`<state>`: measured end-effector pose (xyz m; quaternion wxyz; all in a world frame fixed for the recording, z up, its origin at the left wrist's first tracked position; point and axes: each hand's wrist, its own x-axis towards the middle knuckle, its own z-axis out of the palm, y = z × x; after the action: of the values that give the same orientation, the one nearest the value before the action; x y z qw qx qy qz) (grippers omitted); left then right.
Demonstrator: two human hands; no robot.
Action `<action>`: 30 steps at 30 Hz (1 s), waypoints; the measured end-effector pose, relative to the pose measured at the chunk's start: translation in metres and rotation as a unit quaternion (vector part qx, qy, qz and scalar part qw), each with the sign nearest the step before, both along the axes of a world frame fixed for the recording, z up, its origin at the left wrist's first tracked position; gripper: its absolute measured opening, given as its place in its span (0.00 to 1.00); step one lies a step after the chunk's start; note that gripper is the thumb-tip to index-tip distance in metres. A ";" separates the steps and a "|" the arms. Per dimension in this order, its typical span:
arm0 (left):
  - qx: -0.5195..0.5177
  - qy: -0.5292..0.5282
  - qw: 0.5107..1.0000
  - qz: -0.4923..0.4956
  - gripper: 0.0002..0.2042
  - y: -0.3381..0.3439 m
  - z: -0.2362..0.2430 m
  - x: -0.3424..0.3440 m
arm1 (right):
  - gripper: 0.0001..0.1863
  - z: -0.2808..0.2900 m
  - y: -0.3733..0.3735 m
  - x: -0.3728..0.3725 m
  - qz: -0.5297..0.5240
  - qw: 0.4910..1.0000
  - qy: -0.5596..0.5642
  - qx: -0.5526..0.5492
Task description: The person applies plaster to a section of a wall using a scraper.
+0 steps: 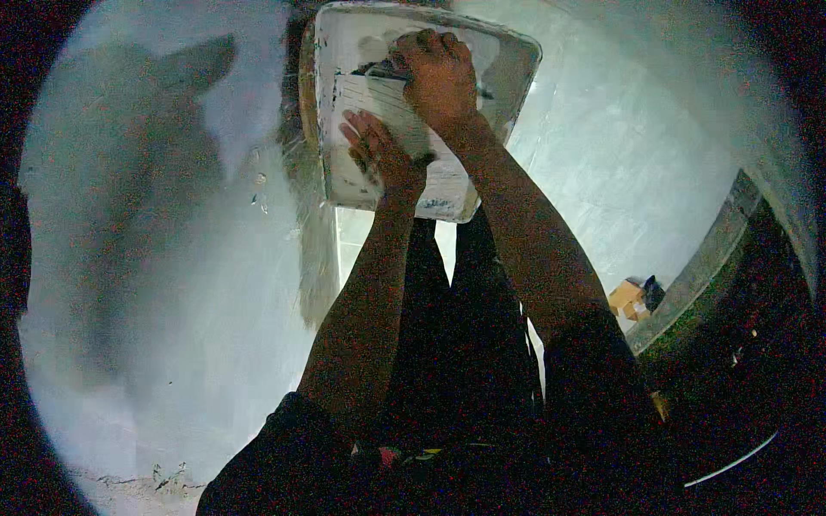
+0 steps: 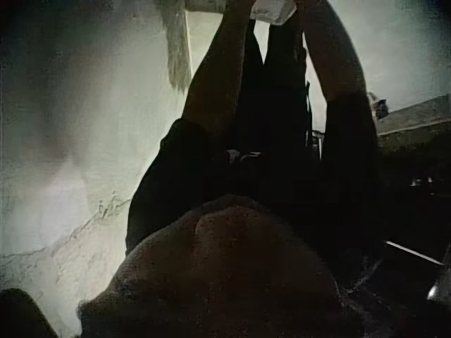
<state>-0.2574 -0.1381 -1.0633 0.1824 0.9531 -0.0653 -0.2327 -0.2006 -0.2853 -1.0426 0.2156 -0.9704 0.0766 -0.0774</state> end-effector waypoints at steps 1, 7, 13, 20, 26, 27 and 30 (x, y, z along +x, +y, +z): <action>-0.007 0.011 1.000 -0.006 0.63 -0.005 0.002 -0.002 | 0.25 -0.001 -0.005 -0.003 0.013 1.000 0.006 -0.027; 0.045 -0.204 0.978 0.007 0.67 0.034 -0.050 0.006 | 0.19 0.011 0.064 -0.038 -0.027 0.996 0.020 0.079; -0.043 -0.026 0.998 0.027 0.69 0.003 -0.009 -0.006 | 0.18 0.012 -0.006 -0.025 -0.010 0.992 -0.004 0.122; -0.089 -0.106 0.990 0.024 0.66 0.015 -0.031 -0.002 | 0.09 0.006 0.041 -0.050 -0.085 0.996 0.006 0.001; 0.000 0.000 0.999 -0.040 0.70 0.004 -0.023 -0.005 | 0.21 0.020 0.021 -0.080 -0.185 0.930 0.027 0.318; -0.001 -0.014 0.999 -0.036 0.70 0.015 -0.022 0.003 | 0.21 0.029 0.017 -0.077 -0.177 0.931 0.014 0.319; -0.044 0.097 0.990 -0.093 0.65 0.048 -0.013 0.029 | 0.25 0.067 -0.003 -0.073 -0.281 0.561 0.066 0.776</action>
<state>-0.2283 -0.0899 -1.0759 0.2074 0.9067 -0.1463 -0.3368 -0.2735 -0.2888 -0.9755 0.8469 -0.3612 0.3899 0.0189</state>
